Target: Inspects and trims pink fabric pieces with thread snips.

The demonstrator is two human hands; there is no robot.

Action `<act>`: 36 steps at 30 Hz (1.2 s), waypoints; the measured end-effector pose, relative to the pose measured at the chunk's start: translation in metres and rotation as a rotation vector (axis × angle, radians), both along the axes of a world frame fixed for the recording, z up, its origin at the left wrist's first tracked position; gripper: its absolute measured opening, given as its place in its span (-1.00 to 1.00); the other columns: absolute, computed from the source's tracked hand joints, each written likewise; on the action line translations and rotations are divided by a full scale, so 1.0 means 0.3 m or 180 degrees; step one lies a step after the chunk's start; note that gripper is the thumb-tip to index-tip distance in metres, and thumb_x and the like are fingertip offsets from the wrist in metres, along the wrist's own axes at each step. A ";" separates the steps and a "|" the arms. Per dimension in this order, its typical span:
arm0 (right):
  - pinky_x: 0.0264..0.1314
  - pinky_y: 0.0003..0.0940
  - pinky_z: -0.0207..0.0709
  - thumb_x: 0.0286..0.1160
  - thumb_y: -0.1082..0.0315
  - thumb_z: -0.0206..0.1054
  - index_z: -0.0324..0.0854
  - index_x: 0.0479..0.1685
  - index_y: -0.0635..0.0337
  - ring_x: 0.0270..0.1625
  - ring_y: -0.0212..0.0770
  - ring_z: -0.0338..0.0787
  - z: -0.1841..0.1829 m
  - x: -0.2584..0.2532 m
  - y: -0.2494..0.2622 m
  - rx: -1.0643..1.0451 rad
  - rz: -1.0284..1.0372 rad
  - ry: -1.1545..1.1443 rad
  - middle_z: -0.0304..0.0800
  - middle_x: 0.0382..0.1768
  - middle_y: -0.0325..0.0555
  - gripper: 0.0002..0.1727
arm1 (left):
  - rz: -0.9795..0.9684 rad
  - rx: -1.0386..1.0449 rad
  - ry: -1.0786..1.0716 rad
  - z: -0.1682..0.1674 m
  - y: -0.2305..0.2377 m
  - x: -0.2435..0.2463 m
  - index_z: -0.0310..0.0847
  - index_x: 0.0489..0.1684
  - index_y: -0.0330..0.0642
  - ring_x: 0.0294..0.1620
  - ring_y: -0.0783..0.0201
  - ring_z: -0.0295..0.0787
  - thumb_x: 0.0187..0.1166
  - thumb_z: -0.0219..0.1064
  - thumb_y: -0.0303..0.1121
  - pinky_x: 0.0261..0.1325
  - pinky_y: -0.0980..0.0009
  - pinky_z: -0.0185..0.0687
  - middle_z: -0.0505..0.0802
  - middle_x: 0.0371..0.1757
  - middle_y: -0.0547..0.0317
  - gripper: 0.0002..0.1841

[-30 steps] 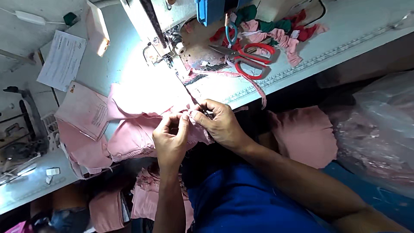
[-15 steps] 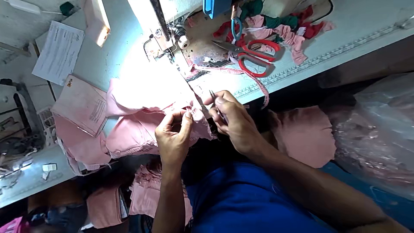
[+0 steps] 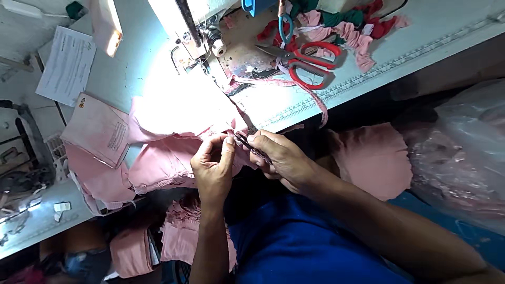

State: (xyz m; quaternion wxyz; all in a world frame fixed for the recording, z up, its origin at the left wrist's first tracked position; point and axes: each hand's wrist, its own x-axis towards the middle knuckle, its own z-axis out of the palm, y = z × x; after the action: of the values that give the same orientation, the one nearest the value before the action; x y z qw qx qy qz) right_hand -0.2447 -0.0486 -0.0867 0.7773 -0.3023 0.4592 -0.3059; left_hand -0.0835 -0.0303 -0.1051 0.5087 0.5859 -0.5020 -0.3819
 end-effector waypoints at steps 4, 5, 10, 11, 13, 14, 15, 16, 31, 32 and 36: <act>-0.72 -0.70 0.08 0.86 0.15 0.07 0.48 -0.25 0.07 -0.75 -0.52 0.24 -0.002 0.006 -0.006 -0.0039 -0.0053 0.0018 0.44 -0.63 -0.28 -0.71 | -0.0022 -0.0003 -0.0042 0.002 0.001 -0.001 0.77 -0.10 -0.21 -0.38 0.45 0.78 0.64 0.35 -0.45 -0.30 0.50 0.76 0.85 -0.32 0.29 -0.91; -0.72 -0.69 0.08 0.86 0.15 0.07 0.48 -0.26 0.08 -0.75 -0.51 0.24 -0.002 0.008 -0.007 -0.0040 -0.0073 0.0009 0.44 -0.63 -0.27 -0.71 | -0.0020 -0.0006 -0.0042 0.002 0.002 -0.001 0.76 -0.09 -0.21 -0.38 0.45 0.79 0.64 0.36 -0.46 -0.29 0.50 0.77 0.85 -0.32 0.29 -0.92; -0.73 -0.70 0.09 0.83 0.18 0.14 0.50 -0.28 0.09 -0.75 -0.52 0.26 -0.009 0.024 -0.006 -0.0216 -0.0202 0.0141 0.44 -0.65 -0.27 -0.73 | -0.0020 -0.0014 -0.0073 0.003 0.004 -0.003 0.76 -0.09 -0.22 -0.36 0.43 0.80 0.64 0.35 -0.45 -0.27 0.49 0.79 0.86 -0.31 0.28 -0.91; -0.71 -0.69 0.11 0.81 0.19 0.17 0.51 -0.27 0.10 -0.74 -0.51 0.28 -0.013 0.027 -0.003 -0.0307 -0.0239 0.0210 0.45 -0.65 -0.26 -0.75 | -0.0025 -0.0006 -0.0093 0.004 0.004 -0.003 0.77 -0.10 -0.22 -0.36 0.43 0.80 0.64 0.35 -0.45 -0.27 0.49 0.79 0.86 -0.31 0.28 -0.91; -0.68 -0.66 0.14 0.77 0.21 0.21 0.50 -0.25 0.10 -0.72 -0.49 0.32 -0.023 0.032 0.002 -0.0474 -0.0300 0.0328 0.46 -0.65 -0.26 -0.79 | -0.0042 0.0033 -0.0144 0.005 0.002 -0.001 0.77 -0.11 -0.21 -0.37 0.44 0.80 0.65 0.34 -0.45 -0.29 0.49 0.78 0.85 -0.31 0.28 -0.91; -0.68 -0.66 0.16 0.77 0.22 0.21 0.49 -0.25 0.10 -0.72 -0.49 0.32 -0.027 0.033 0.005 -0.0529 -0.0330 0.0318 0.46 -0.65 -0.25 -0.80 | -0.0053 0.0062 -0.0177 0.005 0.002 0.000 0.76 -0.11 -0.20 -0.37 0.44 0.79 0.65 0.34 -0.44 -0.30 0.49 0.78 0.85 -0.33 0.29 -0.91; -0.68 -0.66 0.16 0.77 0.23 0.20 0.48 -0.25 0.10 -0.72 -0.49 0.32 -0.031 0.034 0.008 -0.0563 -0.0359 0.0259 0.46 -0.66 -0.25 -0.80 | -0.0060 0.0088 -0.0208 0.005 0.001 0.001 0.76 -0.12 -0.20 -0.38 0.44 0.79 0.66 0.33 -0.44 -0.30 0.49 0.78 0.84 -0.34 0.29 -0.91; -0.68 -0.67 0.14 0.78 0.24 0.18 0.48 -0.25 0.11 -0.73 -0.49 0.30 -0.037 0.035 0.011 -0.0584 -0.0381 0.0147 0.44 -0.66 -0.25 -0.79 | -0.0061 0.0107 -0.0236 0.005 0.001 0.001 0.75 -0.13 -0.19 -0.38 0.44 0.78 0.65 0.33 -0.43 -0.31 0.49 0.77 0.83 -0.34 0.30 -0.91; -0.59 -0.59 0.38 0.48 0.26 0.45 0.74 -0.21 0.09 -0.60 -0.54 0.50 -0.055 0.017 -0.039 -0.2918 -0.0161 0.1923 0.64 -0.56 -0.36 -0.89 | -0.0033 0.0204 0.0082 0.010 0.001 0.009 0.76 -0.17 -0.18 -0.44 0.45 0.76 0.71 0.30 -0.35 -0.32 0.50 0.77 0.82 -0.40 0.30 -0.85; -0.52 -0.55 0.44 0.46 0.28 0.43 0.75 -0.18 0.14 -0.53 -0.49 0.57 -0.066 0.021 -0.029 -0.3244 -0.0168 0.2061 0.70 -0.50 -0.31 -0.87 | -0.0034 0.0290 0.0087 0.017 0.000 0.009 0.77 -0.20 -0.16 -0.47 0.47 0.74 0.70 0.34 -0.30 -0.36 0.52 0.73 0.81 -0.43 0.31 -0.84; -0.44 -0.44 0.55 0.44 0.33 0.42 0.80 -0.08 0.23 -0.41 -0.36 0.73 -0.100 0.017 -0.003 -0.3864 -0.0217 0.2265 0.82 -0.38 -0.17 -0.81 | -0.0185 0.0333 0.0227 0.018 -0.007 0.019 0.77 -0.16 -0.22 -0.44 0.44 0.78 0.65 0.40 -0.38 -0.31 0.51 0.78 0.85 -0.38 0.25 -0.90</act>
State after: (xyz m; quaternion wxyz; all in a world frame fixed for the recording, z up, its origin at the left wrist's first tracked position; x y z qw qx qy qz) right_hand -0.2395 -0.0495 -0.1166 0.2639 -0.7497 0.4429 -0.4148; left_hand -0.0777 -0.0325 -0.0996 0.4836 0.5829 -0.4797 -0.4429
